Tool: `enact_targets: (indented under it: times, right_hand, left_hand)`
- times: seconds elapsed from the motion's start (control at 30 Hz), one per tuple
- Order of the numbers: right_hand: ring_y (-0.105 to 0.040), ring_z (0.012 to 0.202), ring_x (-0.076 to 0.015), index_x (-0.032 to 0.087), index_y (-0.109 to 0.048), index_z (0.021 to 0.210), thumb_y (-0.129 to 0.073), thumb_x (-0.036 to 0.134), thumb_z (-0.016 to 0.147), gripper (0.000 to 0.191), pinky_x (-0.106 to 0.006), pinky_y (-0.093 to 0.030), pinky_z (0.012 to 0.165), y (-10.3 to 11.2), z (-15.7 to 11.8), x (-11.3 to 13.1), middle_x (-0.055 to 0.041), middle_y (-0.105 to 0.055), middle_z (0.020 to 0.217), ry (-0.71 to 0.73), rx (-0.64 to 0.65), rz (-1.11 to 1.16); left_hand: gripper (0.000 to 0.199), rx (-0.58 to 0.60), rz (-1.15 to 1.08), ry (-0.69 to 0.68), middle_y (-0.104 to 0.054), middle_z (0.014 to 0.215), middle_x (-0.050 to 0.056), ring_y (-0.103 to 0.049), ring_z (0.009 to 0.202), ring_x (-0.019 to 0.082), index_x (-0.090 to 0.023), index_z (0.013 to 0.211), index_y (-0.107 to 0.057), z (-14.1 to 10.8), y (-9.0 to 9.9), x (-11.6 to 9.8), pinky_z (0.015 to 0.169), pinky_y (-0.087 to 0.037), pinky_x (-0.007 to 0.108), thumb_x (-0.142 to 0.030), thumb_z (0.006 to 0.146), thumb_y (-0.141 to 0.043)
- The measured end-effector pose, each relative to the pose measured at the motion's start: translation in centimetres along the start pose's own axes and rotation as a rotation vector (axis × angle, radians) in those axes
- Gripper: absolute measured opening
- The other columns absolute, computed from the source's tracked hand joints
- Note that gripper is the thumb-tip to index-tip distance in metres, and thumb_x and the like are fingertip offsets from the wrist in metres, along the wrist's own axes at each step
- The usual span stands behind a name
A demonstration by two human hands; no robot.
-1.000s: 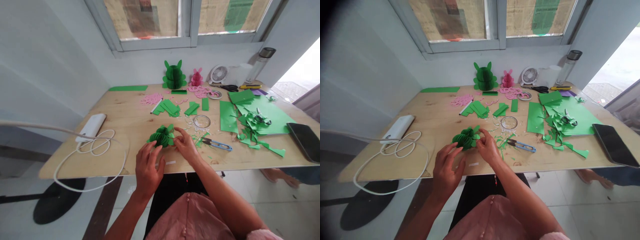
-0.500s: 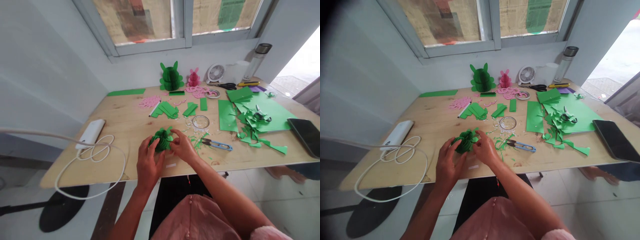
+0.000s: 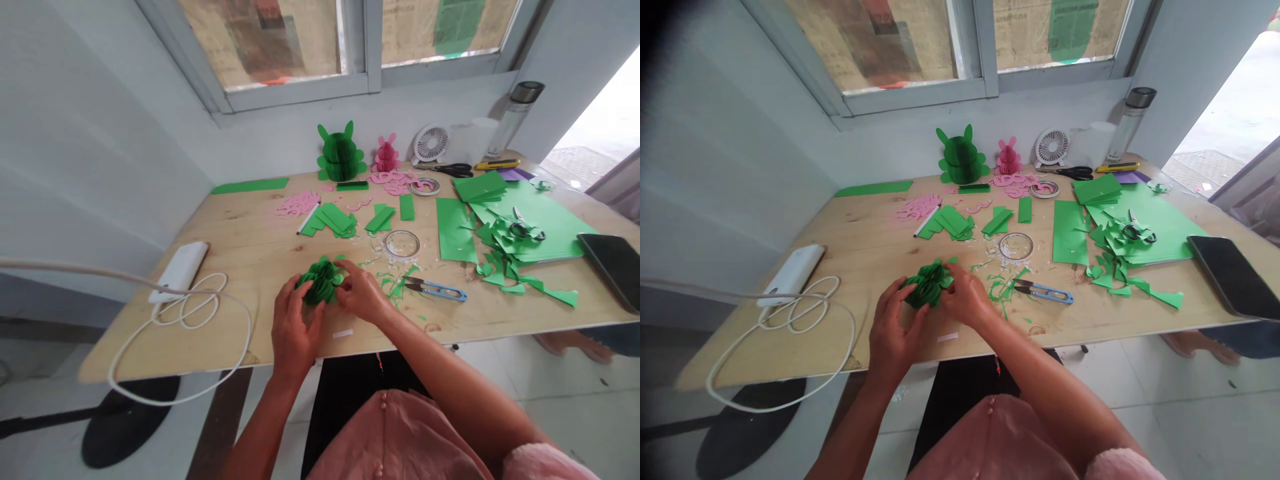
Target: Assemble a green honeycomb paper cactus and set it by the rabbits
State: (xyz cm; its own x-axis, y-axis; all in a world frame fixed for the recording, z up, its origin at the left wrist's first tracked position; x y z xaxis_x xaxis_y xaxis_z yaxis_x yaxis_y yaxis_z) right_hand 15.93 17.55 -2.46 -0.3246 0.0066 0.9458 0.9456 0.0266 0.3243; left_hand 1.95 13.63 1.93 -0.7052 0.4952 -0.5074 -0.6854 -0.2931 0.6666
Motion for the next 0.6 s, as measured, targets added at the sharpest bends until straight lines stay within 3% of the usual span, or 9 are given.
enact_targets:
  times: [0.23, 0.4, 0.53, 0.6]
  right_hand:
    - [-0.064, 0.059, -0.0194, 0.022, -0.054, 0.128, -0.054, 0.013, 0.079, 0.050, -0.027, -0.042, 0.059, 1.0, -0.8, 1.1, 0.0008, -0.067, 0.061, 0.069, -0.069, -0.265]
    - [-0.065, 0.064, -0.0173, 0.024, -0.052, 0.127, -0.054, 0.019, 0.083, 0.044, -0.026, -0.042, 0.060, 3.1, -1.9, 1.3, -0.0014, -0.073, 0.080, 0.052, -0.156, -0.332]
    - [-0.061, 0.059, -0.0138, 0.021, -0.061, 0.092, -0.052, 0.026, 0.084, 0.013, -0.024, -0.040, 0.057, 5.9, -2.9, 1.4, -0.0004, -0.069, 0.074, 0.056, -0.285, -0.253]
    - [-0.057, 0.055, -0.0129, 0.021, -0.057, 0.074, -0.052, 0.029, 0.083, 0.013, -0.024, -0.038, 0.055, 6.9, -3.3, 1.2, 0.0015, -0.062, 0.062, 0.050, -0.330, -0.225]
  left_hand:
    - [0.036, -0.003, -0.011, 0.001, -0.049, 0.134, 0.014, -0.047, 0.127, 0.025, -0.020, 0.123, -0.049, 0.0, 0.1, -0.2, 0.106, -0.040, 0.043, -0.030, 0.090, -0.053]
    - [0.037, -0.028, -0.014, -0.014, -0.050, 0.135, 0.014, -0.049, 0.126, 0.026, -0.020, 0.124, -0.049, -0.1, 0.3, -0.3, 0.105, -0.041, 0.045, -0.030, 0.089, -0.055]
    - [0.039, -0.053, -0.022, -0.038, -0.051, 0.135, 0.014, -0.049, 0.126, 0.029, -0.020, 0.126, -0.049, 0.0, 0.4, -0.7, 0.105, -0.042, 0.047, -0.029, 0.089, -0.056]
    - [0.038, -0.069, -0.018, -0.048, -0.051, 0.135, 0.014, -0.049, 0.126, 0.030, -0.020, 0.125, -0.050, 0.0, 0.6, -1.0, 0.105, -0.042, 0.048, -0.029, 0.089, -0.056]
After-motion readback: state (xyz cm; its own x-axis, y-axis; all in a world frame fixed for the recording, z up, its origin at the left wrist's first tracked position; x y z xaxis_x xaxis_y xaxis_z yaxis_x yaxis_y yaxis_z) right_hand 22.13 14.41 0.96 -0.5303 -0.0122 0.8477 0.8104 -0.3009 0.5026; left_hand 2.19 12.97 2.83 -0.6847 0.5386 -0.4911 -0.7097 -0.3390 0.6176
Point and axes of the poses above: each hand's wrist, its own z-axis towards the middle knuckle, its own y-axis out of the back of the hand, x = y × z, the point moved 10 cm from there along z, towards the middle knuckle
